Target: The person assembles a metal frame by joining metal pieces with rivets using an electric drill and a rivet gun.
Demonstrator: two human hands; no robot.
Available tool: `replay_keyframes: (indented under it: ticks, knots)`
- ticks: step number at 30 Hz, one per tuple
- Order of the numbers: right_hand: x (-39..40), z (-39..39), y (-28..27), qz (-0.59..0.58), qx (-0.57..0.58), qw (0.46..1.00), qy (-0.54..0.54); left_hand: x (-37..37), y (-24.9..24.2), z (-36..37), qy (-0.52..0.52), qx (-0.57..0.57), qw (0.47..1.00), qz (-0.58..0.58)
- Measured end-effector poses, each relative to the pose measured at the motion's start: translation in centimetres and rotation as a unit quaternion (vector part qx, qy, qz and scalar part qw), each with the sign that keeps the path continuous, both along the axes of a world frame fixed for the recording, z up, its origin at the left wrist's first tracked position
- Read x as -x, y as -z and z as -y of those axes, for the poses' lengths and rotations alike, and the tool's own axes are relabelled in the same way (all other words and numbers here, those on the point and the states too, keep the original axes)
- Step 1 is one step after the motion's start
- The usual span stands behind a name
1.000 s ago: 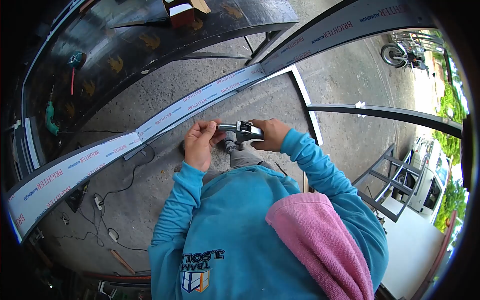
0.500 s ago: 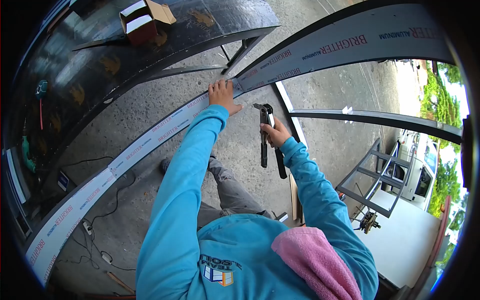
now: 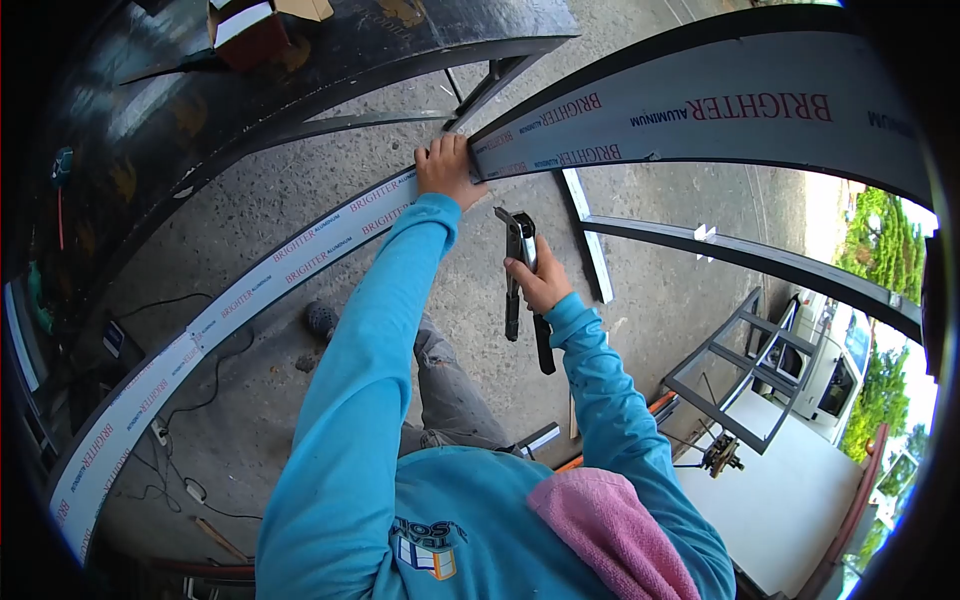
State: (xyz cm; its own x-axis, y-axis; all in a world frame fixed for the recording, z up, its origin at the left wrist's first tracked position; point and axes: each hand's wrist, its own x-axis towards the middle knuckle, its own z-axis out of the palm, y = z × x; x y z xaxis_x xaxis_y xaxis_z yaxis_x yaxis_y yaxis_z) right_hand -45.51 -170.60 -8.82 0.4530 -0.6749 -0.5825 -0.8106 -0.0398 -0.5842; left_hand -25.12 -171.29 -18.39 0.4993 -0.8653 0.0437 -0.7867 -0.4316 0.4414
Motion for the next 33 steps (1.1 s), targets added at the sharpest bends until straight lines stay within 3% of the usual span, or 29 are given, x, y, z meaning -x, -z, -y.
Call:
replay_keyframes:
  ticks: [12,23,33]
  knots:
    - [-5.3,2.3,-1.0,-0.005,0.144,0.974,-0.175,-0.7,0.7,-0.6,0.017,0.058,0.998,0.009]
    - [-8.0,3.0,0.0,-0.052,0.125,0.981,-0.139,-0.7,1.0,-0.9,-0.002,0.087,0.996,-0.025]
    - [-8.0,3.1,0.3,-0.113,0.182,0.951,-0.225,-0.7,0.9,-0.9,-0.006,0.067,0.998,-0.013]
